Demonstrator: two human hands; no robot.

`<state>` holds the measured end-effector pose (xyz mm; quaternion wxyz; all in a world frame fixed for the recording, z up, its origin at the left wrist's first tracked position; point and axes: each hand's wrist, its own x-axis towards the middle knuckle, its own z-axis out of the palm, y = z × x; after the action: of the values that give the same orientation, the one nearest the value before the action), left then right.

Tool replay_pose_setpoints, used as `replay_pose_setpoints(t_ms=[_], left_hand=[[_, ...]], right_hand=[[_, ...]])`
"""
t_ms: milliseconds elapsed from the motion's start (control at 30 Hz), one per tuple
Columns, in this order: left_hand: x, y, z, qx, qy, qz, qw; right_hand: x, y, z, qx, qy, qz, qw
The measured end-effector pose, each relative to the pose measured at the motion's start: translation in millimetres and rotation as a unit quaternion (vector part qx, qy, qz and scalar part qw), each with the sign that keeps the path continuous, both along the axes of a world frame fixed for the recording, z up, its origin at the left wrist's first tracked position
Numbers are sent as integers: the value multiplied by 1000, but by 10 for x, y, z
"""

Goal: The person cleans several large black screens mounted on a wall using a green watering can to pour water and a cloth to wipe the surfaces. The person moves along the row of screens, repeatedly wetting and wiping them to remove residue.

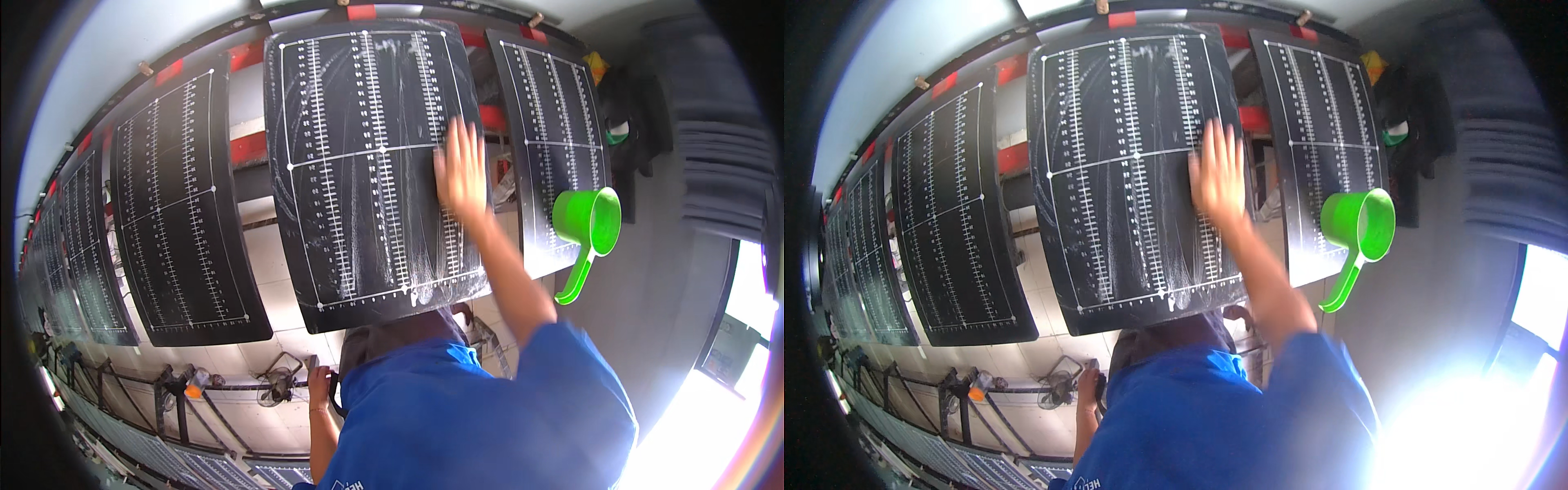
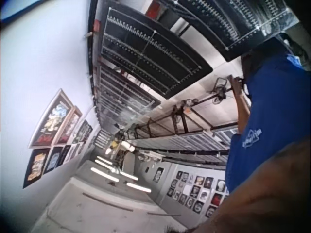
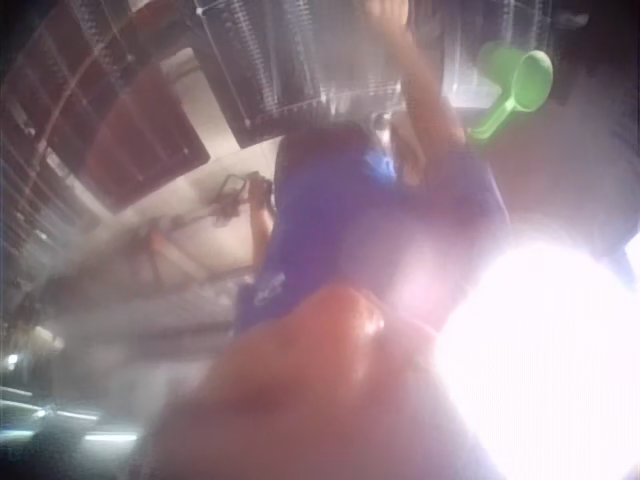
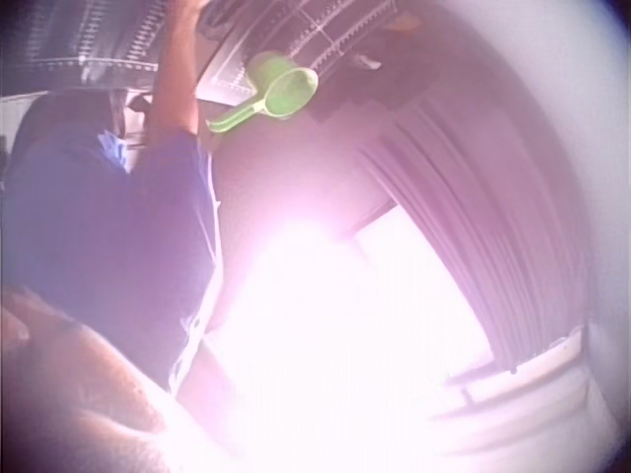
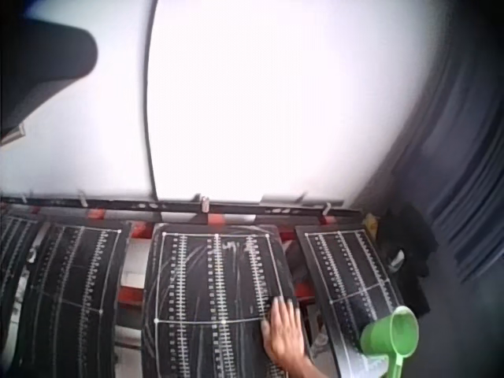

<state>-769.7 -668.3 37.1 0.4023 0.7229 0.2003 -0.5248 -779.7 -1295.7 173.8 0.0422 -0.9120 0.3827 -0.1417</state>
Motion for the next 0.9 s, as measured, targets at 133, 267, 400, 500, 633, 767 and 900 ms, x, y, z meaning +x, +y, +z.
replay_pose_setpoints(t_ms=[133, 267, 400, 500, 633, 767, 900], left_hand=[[454, -254, 38, -29, -26, -108, 993], [556, -258, 130, 22, 0, -14, 1000], [475, -131, -122, 11, 35, 37, 999], [318, -90, -165, 6, 9, -48, 999], [-11, -8, -139, -11, -7, 8, 1000], [-195, 318, -142, 64, 32, 54, 996], [-593, 659, 35, 56, -3, 64, 996]], right_hand=[[657, -1556, -185, -60, -15, -79, 995], [137, -444, -125, -49, -26, -1, 998], [-1229, 1297, 103, 146, 102, -81, 981], [-1433, 1473, 93, 147, 123, -122, 974], [-334, 135, 4, 22, 2, -136, 990], [939, -1687, -286, -66, -58, -182, 979], [2460, -1741, -325, 21, -3, -173, 985]])
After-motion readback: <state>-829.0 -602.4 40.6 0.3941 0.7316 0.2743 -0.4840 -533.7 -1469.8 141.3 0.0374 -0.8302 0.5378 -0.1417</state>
